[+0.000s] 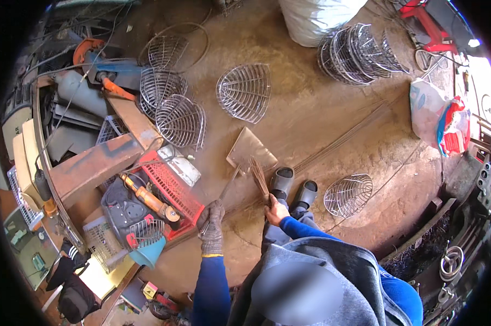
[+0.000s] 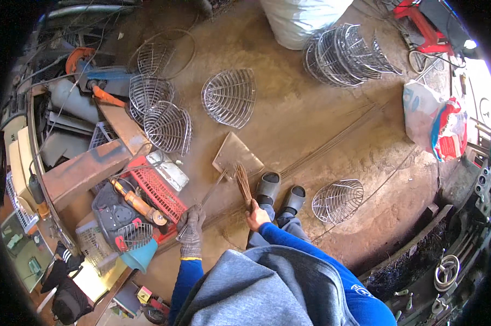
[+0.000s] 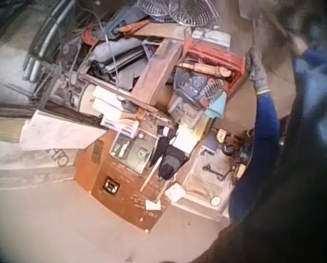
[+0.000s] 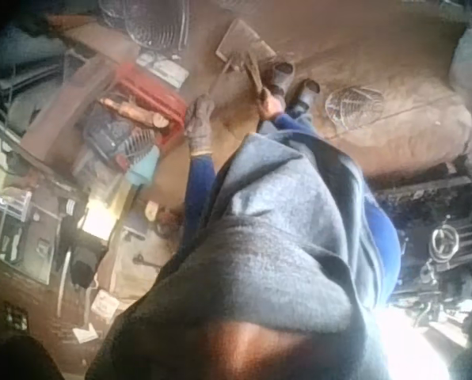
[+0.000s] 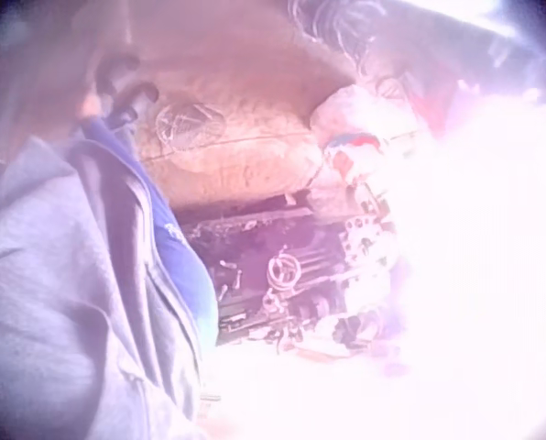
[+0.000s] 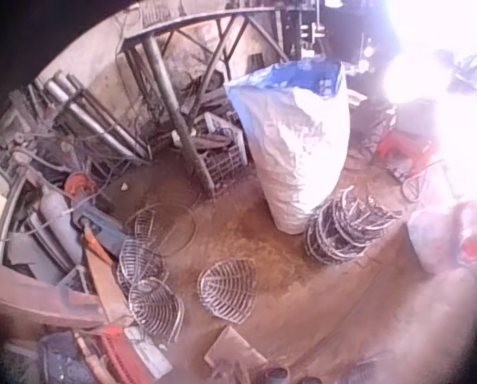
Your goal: The person sweeps metal shavings and debris from a workshop floor using a small hand broom and a metal dustpan, collecting the waste into a white plastic bag.
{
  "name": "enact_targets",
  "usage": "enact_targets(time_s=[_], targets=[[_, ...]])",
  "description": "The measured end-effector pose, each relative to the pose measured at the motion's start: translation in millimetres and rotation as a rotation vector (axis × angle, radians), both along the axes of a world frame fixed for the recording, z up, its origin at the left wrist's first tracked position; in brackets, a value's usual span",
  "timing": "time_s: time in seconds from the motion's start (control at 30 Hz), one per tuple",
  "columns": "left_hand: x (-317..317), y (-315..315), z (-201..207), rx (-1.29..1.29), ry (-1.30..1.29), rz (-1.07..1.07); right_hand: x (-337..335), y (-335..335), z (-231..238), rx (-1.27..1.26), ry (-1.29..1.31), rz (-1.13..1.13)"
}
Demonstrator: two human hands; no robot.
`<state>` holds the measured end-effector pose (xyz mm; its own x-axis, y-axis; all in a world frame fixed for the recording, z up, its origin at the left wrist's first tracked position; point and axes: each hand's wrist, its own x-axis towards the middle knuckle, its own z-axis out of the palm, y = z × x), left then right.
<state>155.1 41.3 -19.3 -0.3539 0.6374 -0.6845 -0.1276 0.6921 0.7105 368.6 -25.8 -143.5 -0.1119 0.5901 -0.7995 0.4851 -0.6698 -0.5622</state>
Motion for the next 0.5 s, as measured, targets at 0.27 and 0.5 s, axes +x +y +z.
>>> enact_targets(time_s=[0.27,0.5], targets=[[-20.2,-7.0,106.7,0.108,-0.129,0.221,210.5,-14.2,42.6,0.095,-0.368,-0.094],[-33.2,1.9,199.1,0.11,-0.12,0.265,292.7,-4.2,54.7,-0.049,-0.493,0.004]])
